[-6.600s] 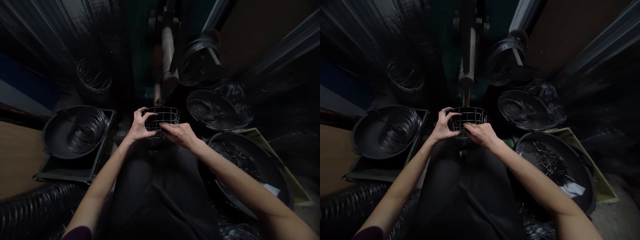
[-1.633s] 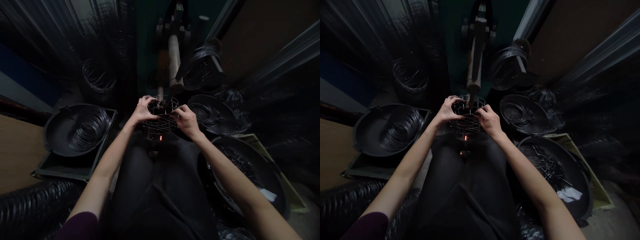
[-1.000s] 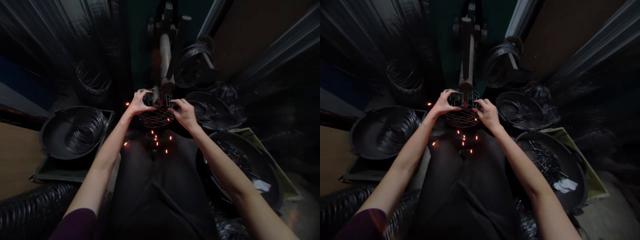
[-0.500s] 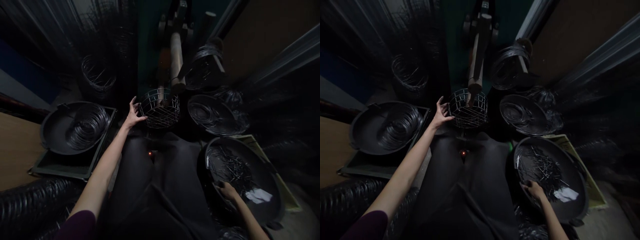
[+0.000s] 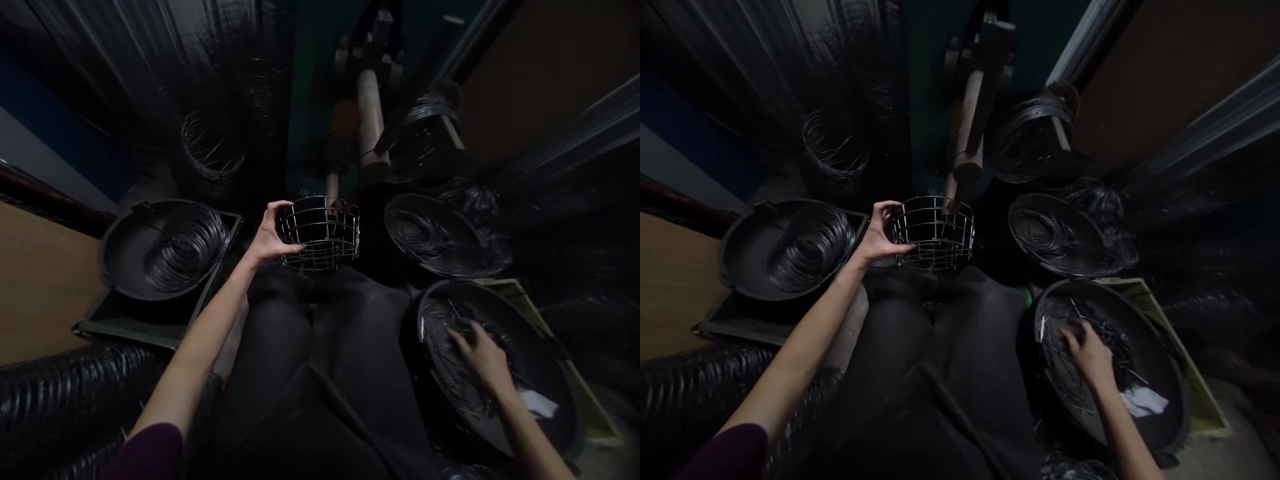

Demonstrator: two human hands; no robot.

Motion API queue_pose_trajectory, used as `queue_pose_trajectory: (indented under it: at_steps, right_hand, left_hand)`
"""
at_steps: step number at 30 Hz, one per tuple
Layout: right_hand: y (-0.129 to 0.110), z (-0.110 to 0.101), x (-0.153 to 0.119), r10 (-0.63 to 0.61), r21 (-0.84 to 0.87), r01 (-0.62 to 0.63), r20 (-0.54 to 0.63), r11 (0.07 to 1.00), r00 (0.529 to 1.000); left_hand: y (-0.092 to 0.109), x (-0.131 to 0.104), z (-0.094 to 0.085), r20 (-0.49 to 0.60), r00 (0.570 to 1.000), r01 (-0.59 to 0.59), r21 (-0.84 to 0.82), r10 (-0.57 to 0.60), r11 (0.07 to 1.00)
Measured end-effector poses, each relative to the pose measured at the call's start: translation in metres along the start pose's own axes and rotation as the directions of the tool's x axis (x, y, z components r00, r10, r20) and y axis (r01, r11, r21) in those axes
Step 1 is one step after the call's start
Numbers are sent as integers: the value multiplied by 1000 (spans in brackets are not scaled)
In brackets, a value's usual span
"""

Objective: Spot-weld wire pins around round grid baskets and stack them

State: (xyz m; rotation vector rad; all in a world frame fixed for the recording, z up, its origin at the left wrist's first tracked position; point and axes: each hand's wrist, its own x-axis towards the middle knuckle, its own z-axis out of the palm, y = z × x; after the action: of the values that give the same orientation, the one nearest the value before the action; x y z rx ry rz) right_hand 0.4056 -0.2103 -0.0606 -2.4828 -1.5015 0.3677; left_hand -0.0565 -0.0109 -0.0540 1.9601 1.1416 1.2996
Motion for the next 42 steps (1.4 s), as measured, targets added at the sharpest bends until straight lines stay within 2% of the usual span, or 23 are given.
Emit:
queue_pose_trajectory:
  at_steps: [1, 2, 3, 4, 6, 7, 8, 9, 11, 13, 14, 16, 18, 22, 28, 33, 42]
  right_hand:
    - [-35, -10, 1, -25, 170, 20, 29, 985, 999]
    - [-71, -20, 2, -88, 358, 47, 100, 933, 991]
    - [-107, -28, 2, -182, 509, 56, 200, 859, 963]
    - [-141, -34, 3, -287, 607, 31, 330, 794, 900]
    - [-200, -42, 7, -458, 677, -41, 540, 734, 706]
    - [-224, -43, 11, -507, 682, -56, 594, 730, 624]
    - [-244, -42, 15, -535, 677, -48, 622, 735, 572]
    - [-260, -39, 20, -549, 667, -11, 623, 745, 557]
    - [-281, -32, 29, -573, 617, 165, 552, 769, 606]
    - [-289, -24, 33, -632, 464, 447, 406, 765, 660]
    - [-290, -20, 33, -673, 337, 583, 332, 739, 661]
    - [-285, -15, 28, -751, 62, 764, 249, 642, 611]
    - [-276, -12, 22, -789, -136, 830, 259, 541, 557]
    - [-259, -8, 21, -822, -285, 855, 261, 434, 505]
    - [-254, -9, 36, -867, -284, 870, 186, 404, 463]
    - [-258, -10, 42, -871, -301, 871, 188, 389, 454]
    - [-272, -19, 50, -855, -287, 862, 198, 418, 480]
  left_hand:
    - [2, -1, 0, -5, 1000, -6, 31, 6, 999]
    - [4, -2, -1, -10, 1000, -10, 57, 11, 998]
    - [7, -4, -1, -12, 1000, -14, 81, 15, 997]
    - [10, -5, -1, -5, 1000, -16, 106, 16, 994]
    - [17, -7, -1, 38, 999, -32, 154, 27, 988]
    - [21, -8, 0, 70, 997, -47, 174, 35, 984]
    - [26, -9, 1, 105, 993, -63, 190, 44, 980]
    - [30, -9, 2, 135, 989, -80, 201, 53, 976]
    - [38, -9, 5, 183, 981, -109, 218, 69, 970]
    - [43, -6, 8, 207, 976, -119, 233, 71, 965]
    - [44, -5, 10, 213, 974, -121, 237, 70, 964]
    - [46, -1, 15, 219, 974, -118, 238, 65, 964]
    - [47, 2, 20, 224, 973, -105, 238, 51, 965]
    - [47, 7, 31, 240, 971, -72, 237, 14, 969]
    - [45, 18, 40, 231, 973, -73, 230, 18, 971]
    - [44, 24, 37, 224, 974, -78, 218, 28, 973]
    - [39, 38, 32, 247, 969, -51, 225, -7, 973]
